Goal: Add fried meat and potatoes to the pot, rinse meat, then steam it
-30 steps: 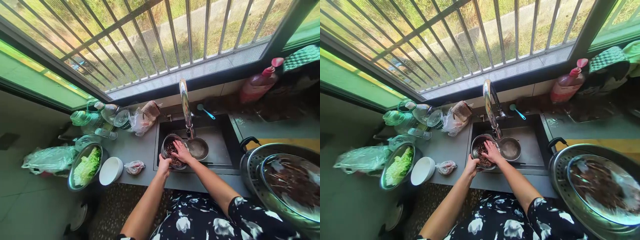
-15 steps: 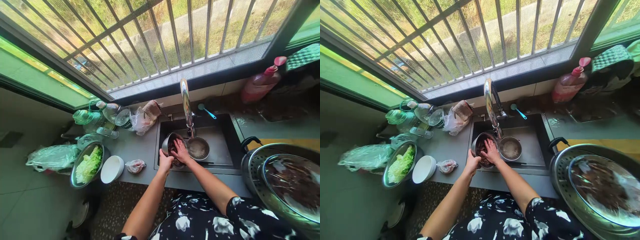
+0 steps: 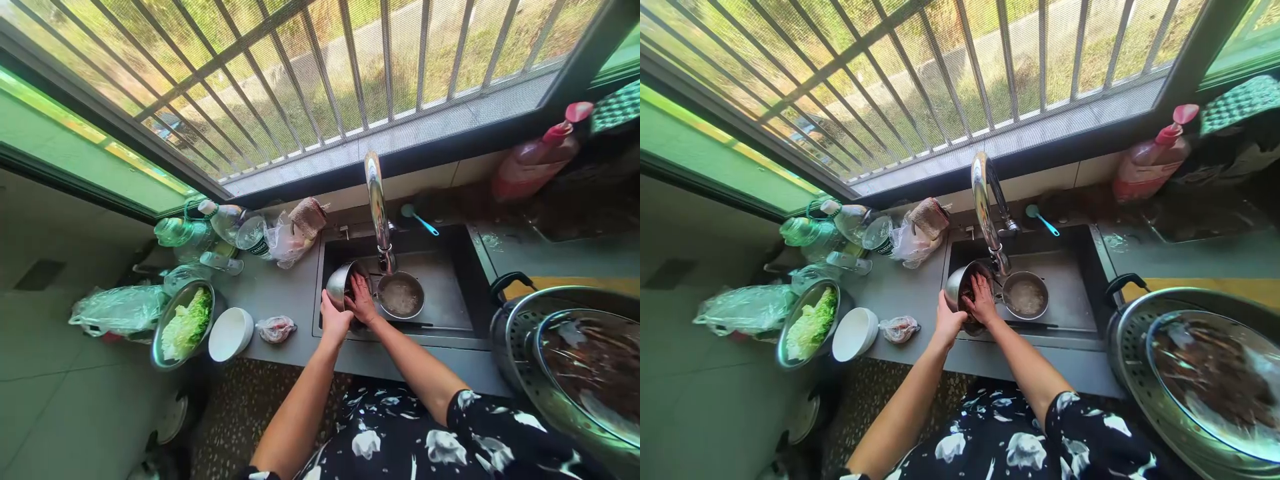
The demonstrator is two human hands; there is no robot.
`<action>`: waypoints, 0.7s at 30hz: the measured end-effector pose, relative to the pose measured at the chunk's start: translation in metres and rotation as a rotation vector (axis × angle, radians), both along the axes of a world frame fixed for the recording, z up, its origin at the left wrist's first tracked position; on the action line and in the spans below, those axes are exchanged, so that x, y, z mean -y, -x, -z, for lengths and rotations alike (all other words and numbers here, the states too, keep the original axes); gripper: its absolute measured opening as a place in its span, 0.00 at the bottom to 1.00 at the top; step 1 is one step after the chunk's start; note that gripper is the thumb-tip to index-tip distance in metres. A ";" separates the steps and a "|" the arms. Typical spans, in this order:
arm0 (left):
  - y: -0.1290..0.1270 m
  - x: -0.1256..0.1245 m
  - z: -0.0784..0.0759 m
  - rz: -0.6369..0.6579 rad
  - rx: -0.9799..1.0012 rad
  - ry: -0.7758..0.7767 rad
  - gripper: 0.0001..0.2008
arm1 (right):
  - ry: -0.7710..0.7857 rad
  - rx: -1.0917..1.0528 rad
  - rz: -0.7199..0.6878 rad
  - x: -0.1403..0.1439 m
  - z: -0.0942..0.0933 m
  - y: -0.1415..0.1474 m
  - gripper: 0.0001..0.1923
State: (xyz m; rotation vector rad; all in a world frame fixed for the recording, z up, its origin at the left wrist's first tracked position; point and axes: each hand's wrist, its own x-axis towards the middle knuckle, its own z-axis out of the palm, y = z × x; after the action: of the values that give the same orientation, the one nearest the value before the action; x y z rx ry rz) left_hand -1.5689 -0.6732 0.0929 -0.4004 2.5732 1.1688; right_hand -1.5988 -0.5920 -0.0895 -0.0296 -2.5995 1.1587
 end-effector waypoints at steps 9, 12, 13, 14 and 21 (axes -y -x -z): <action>-0.003 -0.001 -0.018 0.042 -0.066 0.001 0.49 | 0.062 0.005 0.025 0.016 -0.005 0.010 0.37; -0.004 0.000 -0.021 0.068 -0.095 0.031 0.48 | 0.095 -0.039 0.047 0.024 -0.003 0.015 0.39; -0.004 0.001 -0.021 0.077 -0.105 0.039 0.48 | 0.101 -0.047 0.049 0.026 -0.003 0.017 0.40; -0.004 0.002 -0.021 0.083 -0.115 0.045 0.48 | 0.105 -0.046 0.048 0.029 -0.002 0.018 0.41; -0.006 0.008 -0.018 0.114 -0.177 0.103 0.47 | 0.176 0.050 0.052 0.045 0.005 0.027 0.42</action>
State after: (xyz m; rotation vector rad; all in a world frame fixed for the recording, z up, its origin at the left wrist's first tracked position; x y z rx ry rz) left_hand -1.5631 -0.6813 0.1110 -0.1757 2.7749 1.0797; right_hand -1.6259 -0.6369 -0.0943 -0.1645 -2.5152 1.3807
